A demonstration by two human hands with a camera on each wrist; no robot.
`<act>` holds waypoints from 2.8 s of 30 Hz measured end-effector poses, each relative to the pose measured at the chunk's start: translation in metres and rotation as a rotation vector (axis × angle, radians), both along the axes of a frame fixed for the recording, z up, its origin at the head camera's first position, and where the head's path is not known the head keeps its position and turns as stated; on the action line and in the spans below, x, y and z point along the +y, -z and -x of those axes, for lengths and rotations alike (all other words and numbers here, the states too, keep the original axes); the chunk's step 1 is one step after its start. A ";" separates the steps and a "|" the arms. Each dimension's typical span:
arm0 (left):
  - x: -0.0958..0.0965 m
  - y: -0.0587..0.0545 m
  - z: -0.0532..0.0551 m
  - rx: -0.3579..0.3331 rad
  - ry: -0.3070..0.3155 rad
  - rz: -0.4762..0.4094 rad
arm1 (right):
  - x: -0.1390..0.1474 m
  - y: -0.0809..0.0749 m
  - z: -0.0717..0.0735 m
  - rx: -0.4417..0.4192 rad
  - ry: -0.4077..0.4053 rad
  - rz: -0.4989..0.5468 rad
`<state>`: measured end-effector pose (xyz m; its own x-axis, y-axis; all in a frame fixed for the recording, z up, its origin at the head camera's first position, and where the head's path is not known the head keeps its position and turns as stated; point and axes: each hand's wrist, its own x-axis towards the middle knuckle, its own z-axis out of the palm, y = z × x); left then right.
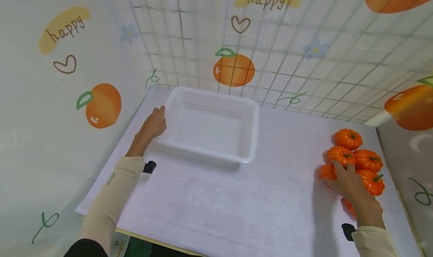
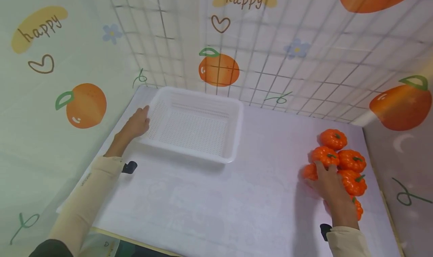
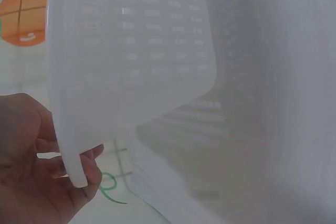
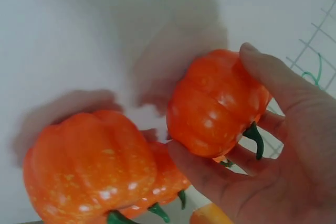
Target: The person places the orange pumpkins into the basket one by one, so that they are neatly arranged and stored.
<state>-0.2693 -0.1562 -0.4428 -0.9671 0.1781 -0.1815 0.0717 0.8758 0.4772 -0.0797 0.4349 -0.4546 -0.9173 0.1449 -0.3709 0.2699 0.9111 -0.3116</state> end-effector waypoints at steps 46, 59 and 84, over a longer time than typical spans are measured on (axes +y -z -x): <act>0.068 -0.009 -0.058 -0.027 0.143 -0.116 | -0.104 -0.084 0.078 0.297 -0.262 -0.149; 0.090 -0.013 -0.076 -0.038 0.168 -0.029 | -0.140 -0.086 0.098 0.295 -0.293 -0.087; 0.104 -0.011 -0.094 -0.045 0.216 -0.065 | -0.226 -0.059 0.118 0.332 -0.471 -0.001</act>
<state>-0.1750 -0.0517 -0.4314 -0.8965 0.3925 -0.2053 0.2313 0.8101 0.5388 -0.1978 0.2090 -0.3961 -0.9502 -0.3073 -0.0518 -0.2773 0.9097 -0.3092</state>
